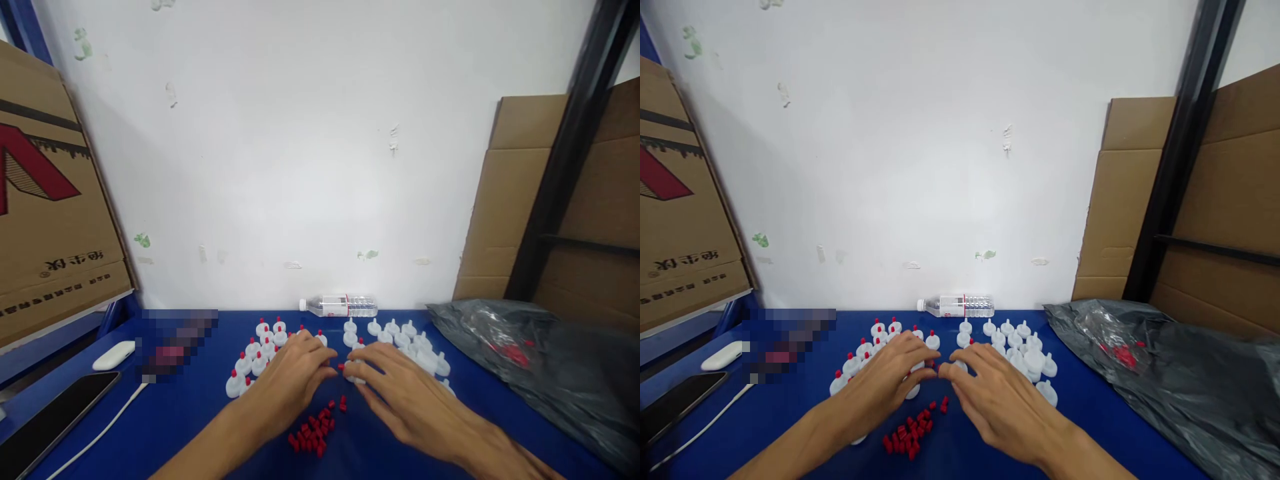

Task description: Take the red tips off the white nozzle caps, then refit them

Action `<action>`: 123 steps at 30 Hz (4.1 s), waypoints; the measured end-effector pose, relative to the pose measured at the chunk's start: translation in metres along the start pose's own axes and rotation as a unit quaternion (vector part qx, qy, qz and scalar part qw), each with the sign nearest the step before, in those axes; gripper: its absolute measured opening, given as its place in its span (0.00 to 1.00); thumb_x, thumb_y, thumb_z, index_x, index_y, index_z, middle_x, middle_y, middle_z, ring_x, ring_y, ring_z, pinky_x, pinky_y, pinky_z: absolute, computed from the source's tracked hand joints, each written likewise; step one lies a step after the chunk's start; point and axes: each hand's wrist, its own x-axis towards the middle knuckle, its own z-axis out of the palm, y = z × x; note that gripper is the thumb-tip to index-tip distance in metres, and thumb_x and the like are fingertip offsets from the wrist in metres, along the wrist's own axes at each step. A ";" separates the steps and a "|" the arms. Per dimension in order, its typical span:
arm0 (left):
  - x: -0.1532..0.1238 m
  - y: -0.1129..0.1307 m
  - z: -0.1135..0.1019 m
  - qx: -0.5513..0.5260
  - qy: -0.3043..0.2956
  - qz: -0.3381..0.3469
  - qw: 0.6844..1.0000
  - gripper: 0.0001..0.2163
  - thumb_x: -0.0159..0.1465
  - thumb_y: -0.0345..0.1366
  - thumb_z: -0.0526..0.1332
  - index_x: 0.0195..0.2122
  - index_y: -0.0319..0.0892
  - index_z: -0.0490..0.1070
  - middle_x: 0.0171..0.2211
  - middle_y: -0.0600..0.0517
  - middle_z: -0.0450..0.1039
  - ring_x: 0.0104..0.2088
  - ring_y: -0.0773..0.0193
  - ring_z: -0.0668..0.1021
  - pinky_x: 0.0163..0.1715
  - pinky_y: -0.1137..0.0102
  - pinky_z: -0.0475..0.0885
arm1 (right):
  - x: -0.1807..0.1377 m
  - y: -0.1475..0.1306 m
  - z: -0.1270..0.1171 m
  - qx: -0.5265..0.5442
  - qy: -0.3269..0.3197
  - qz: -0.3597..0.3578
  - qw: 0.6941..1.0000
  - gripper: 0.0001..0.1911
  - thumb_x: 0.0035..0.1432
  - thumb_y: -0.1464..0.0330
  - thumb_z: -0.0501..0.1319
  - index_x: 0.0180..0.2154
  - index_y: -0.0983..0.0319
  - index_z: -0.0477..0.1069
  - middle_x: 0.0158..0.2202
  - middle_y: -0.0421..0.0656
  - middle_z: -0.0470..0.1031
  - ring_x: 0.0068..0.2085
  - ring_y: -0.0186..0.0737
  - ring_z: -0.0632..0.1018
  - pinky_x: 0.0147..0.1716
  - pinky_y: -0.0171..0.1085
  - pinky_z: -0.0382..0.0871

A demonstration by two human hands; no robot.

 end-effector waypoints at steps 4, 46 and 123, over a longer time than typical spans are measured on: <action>0.021 -0.010 0.001 0.083 -0.066 -0.002 0.994 0.05 0.69 0.26 0.63 0.41 0.41 0.77 0.38 0.47 0.78 0.43 0.53 0.75 0.42 0.63 0.69 | -0.003 0.017 -0.007 0.013 0.024 0.076 0.997 0.11 0.69 0.72 0.53 0.49 0.58 0.70 0.48 0.47 0.73 0.46 0.45 0.78 0.46 0.46 0.76; -0.020 -0.042 -0.005 0.100 0.213 0.070 0.969 0.09 0.74 0.27 0.55 0.50 0.41 0.72 0.40 0.49 0.78 0.37 0.58 0.76 0.38 0.64 0.67 | 0.045 0.024 0.002 -0.042 0.002 0.120 0.992 0.19 0.70 0.53 0.57 0.52 0.58 0.72 0.49 0.48 0.78 0.39 0.47 0.81 0.40 0.45 0.75; -0.023 -0.006 0.027 0.034 0.076 0.093 0.992 0.07 0.71 0.25 0.59 0.40 0.42 0.74 0.48 0.48 0.73 0.54 0.49 0.71 0.50 0.52 0.72 | -0.003 0.050 -0.002 -0.115 -0.071 0.195 0.971 0.33 0.77 0.59 0.39 0.27 0.60 0.74 0.29 0.47 0.78 0.46 0.51 0.80 0.54 0.51 0.65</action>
